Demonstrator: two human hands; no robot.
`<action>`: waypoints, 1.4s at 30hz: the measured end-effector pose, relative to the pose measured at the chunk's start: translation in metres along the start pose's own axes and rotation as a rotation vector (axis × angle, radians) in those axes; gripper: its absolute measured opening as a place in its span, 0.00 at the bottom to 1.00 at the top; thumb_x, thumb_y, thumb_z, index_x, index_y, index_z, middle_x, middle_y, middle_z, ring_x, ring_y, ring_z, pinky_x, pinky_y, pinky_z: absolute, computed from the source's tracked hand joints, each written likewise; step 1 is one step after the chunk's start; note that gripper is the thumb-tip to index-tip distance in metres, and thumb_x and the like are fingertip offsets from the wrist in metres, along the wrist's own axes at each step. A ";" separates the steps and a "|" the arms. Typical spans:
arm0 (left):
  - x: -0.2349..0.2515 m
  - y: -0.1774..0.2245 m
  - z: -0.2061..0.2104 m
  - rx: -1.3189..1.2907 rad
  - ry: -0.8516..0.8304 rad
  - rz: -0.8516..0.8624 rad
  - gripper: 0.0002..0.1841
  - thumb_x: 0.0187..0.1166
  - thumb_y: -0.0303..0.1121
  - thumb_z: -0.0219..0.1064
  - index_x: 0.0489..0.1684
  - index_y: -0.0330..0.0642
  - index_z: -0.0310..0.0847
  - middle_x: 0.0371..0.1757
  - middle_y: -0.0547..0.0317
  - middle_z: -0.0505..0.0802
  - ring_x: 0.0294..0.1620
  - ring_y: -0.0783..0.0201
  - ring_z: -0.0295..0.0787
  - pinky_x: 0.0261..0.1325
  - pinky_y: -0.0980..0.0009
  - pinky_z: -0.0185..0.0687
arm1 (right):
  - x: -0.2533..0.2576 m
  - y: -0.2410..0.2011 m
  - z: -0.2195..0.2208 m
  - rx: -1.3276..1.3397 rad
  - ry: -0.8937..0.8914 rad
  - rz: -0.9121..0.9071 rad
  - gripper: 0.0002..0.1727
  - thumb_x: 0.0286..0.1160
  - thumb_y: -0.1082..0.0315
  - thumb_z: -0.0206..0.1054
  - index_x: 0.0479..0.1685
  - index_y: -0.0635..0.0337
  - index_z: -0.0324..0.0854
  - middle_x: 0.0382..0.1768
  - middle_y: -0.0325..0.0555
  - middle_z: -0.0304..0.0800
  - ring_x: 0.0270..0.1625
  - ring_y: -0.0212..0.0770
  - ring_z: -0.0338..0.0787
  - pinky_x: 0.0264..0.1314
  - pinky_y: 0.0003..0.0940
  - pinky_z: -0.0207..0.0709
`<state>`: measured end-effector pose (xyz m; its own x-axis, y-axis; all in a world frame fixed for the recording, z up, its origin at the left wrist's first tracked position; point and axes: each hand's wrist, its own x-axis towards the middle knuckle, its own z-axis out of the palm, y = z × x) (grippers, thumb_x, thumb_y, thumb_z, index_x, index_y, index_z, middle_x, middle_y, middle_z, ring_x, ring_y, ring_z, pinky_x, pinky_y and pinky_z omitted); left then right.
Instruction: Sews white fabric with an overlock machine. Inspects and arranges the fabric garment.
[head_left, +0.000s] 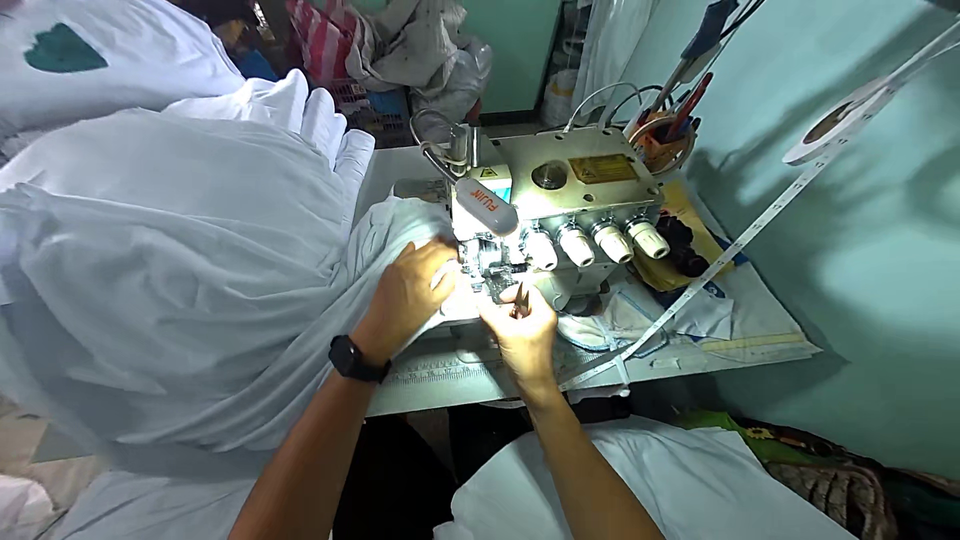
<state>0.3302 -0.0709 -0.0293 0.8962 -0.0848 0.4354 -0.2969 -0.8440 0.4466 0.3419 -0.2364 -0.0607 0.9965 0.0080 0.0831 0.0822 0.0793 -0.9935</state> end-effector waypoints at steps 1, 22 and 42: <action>0.006 -0.004 0.000 -0.002 0.007 -0.004 0.11 0.77 0.25 0.64 0.48 0.28 0.90 0.54 0.38 0.94 0.60 0.40 0.90 0.65 0.43 0.78 | 0.001 0.001 0.002 -0.003 0.025 -0.002 0.14 0.53 0.79 0.78 0.27 0.58 0.75 0.12 0.27 0.66 0.13 0.20 0.66 0.18 0.14 0.65; -0.074 0.045 0.025 -0.081 0.306 -0.564 0.47 0.62 0.32 0.83 0.82 0.17 0.61 0.74 0.23 0.80 0.69 0.35 0.84 0.69 0.45 0.80 | 0.011 -0.036 -0.027 -0.904 -0.407 -0.707 0.14 0.76 0.66 0.67 0.48 0.70 0.89 0.34 0.59 0.89 0.30 0.57 0.90 0.28 0.53 0.78; -0.234 0.100 0.014 -0.635 0.421 -0.183 0.08 0.90 0.31 0.56 0.54 0.45 0.81 0.63 0.67 0.91 0.68 0.77 0.85 0.71 0.79 0.80 | -0.066 0.047 -0.003 -0.596 -0.369 -0.744 0.11 0.71 0.70 0.69 0.39 0.72 0.89 0.29 0.54 0.89 0.26 0.45 0.88 0.26 0.34 0.79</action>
<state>0.0951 -0.1426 -0.0975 0.7862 0.3418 0.5149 -0.4018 -0.3503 0.8461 0.2801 -0.2360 -0.1132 0.6317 0.4738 0.6135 0.7725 -0.3187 -0.5493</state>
